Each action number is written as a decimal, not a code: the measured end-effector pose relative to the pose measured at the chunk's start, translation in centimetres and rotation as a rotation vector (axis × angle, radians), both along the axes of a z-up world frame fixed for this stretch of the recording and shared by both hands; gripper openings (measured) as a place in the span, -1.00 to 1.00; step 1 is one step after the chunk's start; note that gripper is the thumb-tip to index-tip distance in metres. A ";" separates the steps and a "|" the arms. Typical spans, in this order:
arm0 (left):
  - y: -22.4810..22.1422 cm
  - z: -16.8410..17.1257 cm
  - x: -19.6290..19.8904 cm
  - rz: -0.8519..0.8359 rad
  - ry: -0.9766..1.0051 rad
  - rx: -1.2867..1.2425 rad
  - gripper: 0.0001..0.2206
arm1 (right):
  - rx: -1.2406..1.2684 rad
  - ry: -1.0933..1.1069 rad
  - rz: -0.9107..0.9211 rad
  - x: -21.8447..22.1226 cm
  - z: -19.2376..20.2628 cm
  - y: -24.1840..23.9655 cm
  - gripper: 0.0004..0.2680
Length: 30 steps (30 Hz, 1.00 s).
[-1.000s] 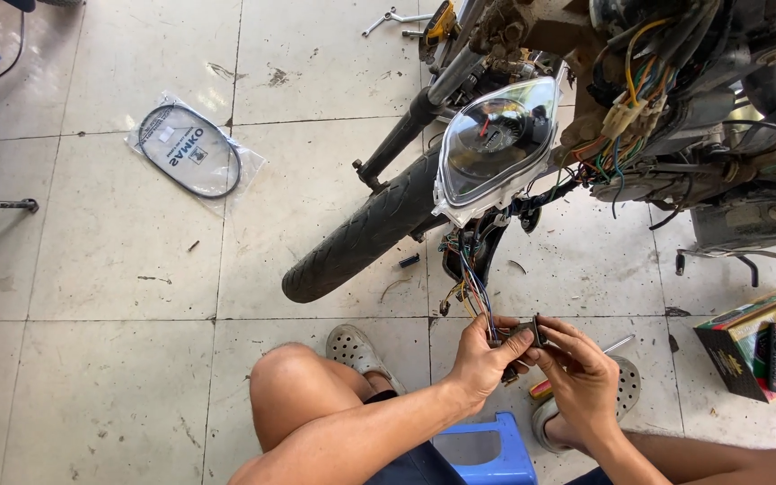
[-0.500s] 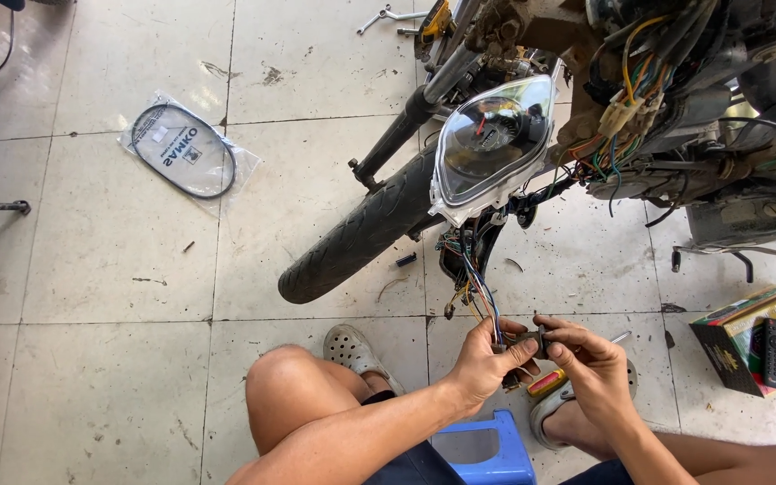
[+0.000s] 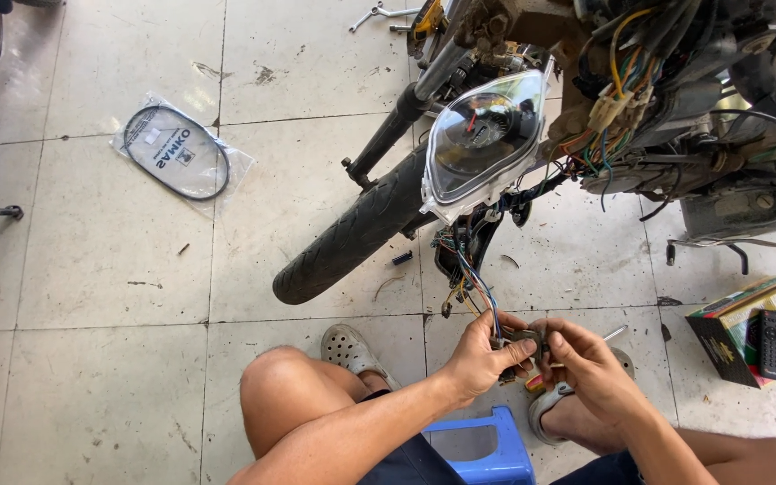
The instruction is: Connecting and testing electrical wiring on the front assembly of a motorcycle in a repair shop.
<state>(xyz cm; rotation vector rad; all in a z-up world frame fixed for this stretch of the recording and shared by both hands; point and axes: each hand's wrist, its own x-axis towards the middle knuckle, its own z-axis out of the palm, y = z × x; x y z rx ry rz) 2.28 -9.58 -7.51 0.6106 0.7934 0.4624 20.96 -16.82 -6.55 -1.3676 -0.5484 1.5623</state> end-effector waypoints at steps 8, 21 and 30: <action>0.3 -0.6 -0.1 -0.036 0.156 0.131 -0.72 | -0.197 0.259 -0.126 -1.7 0.6 0.3 -0.81; 0.5 -0.8 0.0 0.015 0.123 0.097 -0.71 | -0.112 0.412 -0.277 -2.3 -3.3 -1.9 -0.87; 0.2 -0.3 0.2 0.056 0.028 0.049 -0.72 | 0.056 0.235 -0.305 -3.1 -4.2 -2.2 -0.77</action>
